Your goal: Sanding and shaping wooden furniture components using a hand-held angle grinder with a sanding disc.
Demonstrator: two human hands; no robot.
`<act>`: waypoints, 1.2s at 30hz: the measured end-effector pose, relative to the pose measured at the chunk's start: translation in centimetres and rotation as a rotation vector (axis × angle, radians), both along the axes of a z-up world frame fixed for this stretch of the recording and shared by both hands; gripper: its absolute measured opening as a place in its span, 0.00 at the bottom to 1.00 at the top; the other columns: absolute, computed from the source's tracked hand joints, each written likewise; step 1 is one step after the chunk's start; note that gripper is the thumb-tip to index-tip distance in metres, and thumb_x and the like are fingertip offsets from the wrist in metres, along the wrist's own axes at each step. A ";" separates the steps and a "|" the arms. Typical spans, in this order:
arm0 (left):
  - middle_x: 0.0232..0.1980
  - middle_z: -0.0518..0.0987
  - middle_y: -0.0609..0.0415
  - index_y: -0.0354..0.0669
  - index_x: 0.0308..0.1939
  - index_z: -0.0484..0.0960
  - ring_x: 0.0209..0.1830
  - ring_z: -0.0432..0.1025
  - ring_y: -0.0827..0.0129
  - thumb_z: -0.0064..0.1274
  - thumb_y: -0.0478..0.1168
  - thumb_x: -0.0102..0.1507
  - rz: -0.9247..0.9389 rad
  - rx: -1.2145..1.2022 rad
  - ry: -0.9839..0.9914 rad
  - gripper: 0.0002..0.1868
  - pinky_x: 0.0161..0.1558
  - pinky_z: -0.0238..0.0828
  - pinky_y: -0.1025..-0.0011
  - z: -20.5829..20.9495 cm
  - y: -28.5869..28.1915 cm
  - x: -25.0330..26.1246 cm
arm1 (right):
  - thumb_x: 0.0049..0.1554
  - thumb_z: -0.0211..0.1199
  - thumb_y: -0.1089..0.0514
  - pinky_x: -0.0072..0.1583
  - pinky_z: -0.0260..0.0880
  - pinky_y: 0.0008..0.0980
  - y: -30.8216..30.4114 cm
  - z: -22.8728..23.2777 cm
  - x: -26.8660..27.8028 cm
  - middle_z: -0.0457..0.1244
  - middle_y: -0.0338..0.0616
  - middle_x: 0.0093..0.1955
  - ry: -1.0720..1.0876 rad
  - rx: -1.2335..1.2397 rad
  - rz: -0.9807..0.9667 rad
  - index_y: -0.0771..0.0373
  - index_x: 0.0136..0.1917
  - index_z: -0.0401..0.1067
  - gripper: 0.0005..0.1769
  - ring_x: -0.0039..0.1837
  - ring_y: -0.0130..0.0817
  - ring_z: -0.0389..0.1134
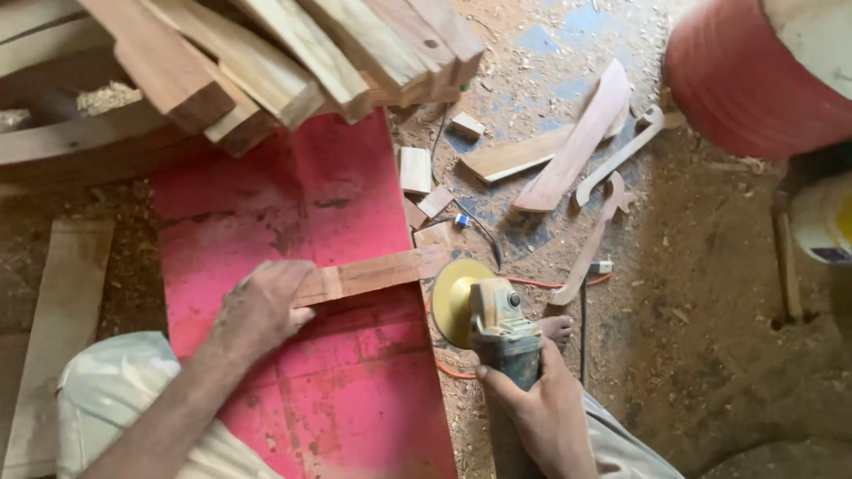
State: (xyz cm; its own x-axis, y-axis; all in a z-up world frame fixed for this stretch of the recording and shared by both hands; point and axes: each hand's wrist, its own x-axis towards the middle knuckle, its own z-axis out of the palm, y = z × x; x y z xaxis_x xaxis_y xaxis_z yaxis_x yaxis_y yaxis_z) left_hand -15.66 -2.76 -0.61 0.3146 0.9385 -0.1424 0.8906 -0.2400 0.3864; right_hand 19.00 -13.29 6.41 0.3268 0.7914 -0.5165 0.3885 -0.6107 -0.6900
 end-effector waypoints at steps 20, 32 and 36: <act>0.52 0.79 0.47 0.38 0.54 0.74 0.52 0.71 0.50 0.67 0.30 0.45 -0.070 -0.046 -0.125 0.33 0.53 0.73 0.56 0.8 0.0 -0.5 | 0.45 0.76 0.41 0.60 0.71 0.42 1.0 -0.8 -2.6 0.73 0.52 0.51 -0.285 -0.221 0.068 0.57 0.58 0.73 0.32 0.55 0.45 0.76; 0.52 0.79 0.47 0.38 0.57 0.73 0.52 0.71 0.50 0.68 0.30 0.44 -0.061 -0.048 -0.122 0.36 0.54 0.73 0.56 0.6 0.2 -0.5 | 0.46 0.71 0.42 0.57 0.72 0.43 1.8 2.8 -7.6 0.72 0.58 0.46 -0.249 -0.040 0.371 0.66 0.72 0.52 0.51 0.53 0.54 0.75; 0.51 0.80 0.48 0.39 0.56 0.74 0.53 0.71 0.50 0.67 0.30 0.45 -0.062 -0.037 -0.132 0.34 0.53 0.73 0.56 1.1 0.2 -0.5 | 0.44 0.70 0.43 0.56 0.72 0.45 2.1 0.9 -4.7 0.72 0.57 0.47 -0.281 -0.043 0.251 0.62 0.66 0.62 0.42 0.53 0.52 0.75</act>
State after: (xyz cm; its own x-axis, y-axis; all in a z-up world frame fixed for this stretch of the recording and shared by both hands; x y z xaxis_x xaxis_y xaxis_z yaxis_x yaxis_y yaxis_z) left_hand -16.20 -2.57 0.50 0.3897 0.9117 -0.1300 0.8157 -0.2761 0.5083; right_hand 14.31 -11.17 7.28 0.2588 0.8444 -0.4691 0.7003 -0.4985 -0.5109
